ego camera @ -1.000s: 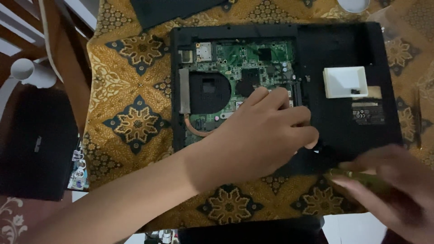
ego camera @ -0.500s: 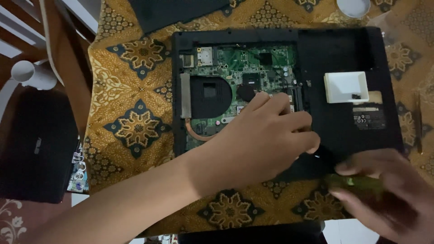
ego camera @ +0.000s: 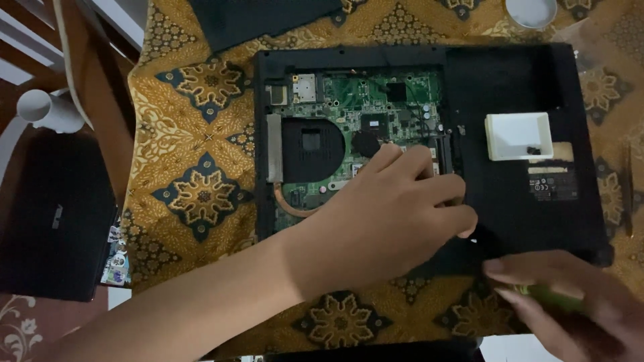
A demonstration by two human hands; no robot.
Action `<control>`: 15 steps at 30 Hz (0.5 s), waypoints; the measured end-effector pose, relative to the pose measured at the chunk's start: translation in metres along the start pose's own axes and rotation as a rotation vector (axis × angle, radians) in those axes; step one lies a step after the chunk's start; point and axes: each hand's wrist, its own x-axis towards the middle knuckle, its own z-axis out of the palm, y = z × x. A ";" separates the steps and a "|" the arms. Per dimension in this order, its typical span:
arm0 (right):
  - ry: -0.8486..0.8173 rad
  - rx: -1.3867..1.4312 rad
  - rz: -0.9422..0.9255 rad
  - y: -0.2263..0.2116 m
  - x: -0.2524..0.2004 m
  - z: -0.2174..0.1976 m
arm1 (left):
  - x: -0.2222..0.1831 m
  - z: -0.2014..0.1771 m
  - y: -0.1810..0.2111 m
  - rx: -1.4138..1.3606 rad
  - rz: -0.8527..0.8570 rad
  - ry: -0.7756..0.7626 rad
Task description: Connecting and securing internal cables and components inside a laptop using a screwdriver and hands.
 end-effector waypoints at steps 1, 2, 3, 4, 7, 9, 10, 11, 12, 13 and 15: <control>-0.066 0.122 0.283 0.007 0.002 0.001 | 0.000 0.001 0.000 -0.008 -0.003 0.003; -0.067 0.122 0.283 0.008 0.017 0.003 | 0.000 -0.001 0.000 -0.008 -0.004 0.003; -0.101 0.095 0.287 0.011 0.030 0.006 | 0.000 -0.002 0.000 -0.019 -0.006 -0.005; -0.135 0.068 0.293 0.014 0.041 0.010 | 0.000 -0.002 0.000 -0.031 -0.007 -0.014; -0.228 -0.009 0.311 -0.076 0.060 0.004 | 0.001 -0.004 0.001 -0.060 -0.026 -0.044; -0.290 -0.061 0.317 0.068 0.043 0.010 | 0.002 -0.004 0.000 -0.061 -0.026 -0.038; -0.322 -0.088 0.321 0.133 0.012 0.003 | 0.002 -0.004 0.001 -0.064 -0.028 -0.031; -0.322 -0.087 0.321 0.070 0.014 0.018 | 0.002 -0.003 0.001 -0.064 -0.027 -0.032; 0.024 -0.048 0.378 0.007 0.004 0.030 | 0.002 -0.003 0.001 -0.046 -0.025 -0.033; 0.368 -0.009 0.434 -0.056 -0.017 0.041 | 0.002 -0.003 0.001 -0.027 -0.022 -0.034; 0.181 0.387 0.527 0.015 -0.007 0.012 | 0.002 -0.003 0.002 -0.023 -0.018 -0.040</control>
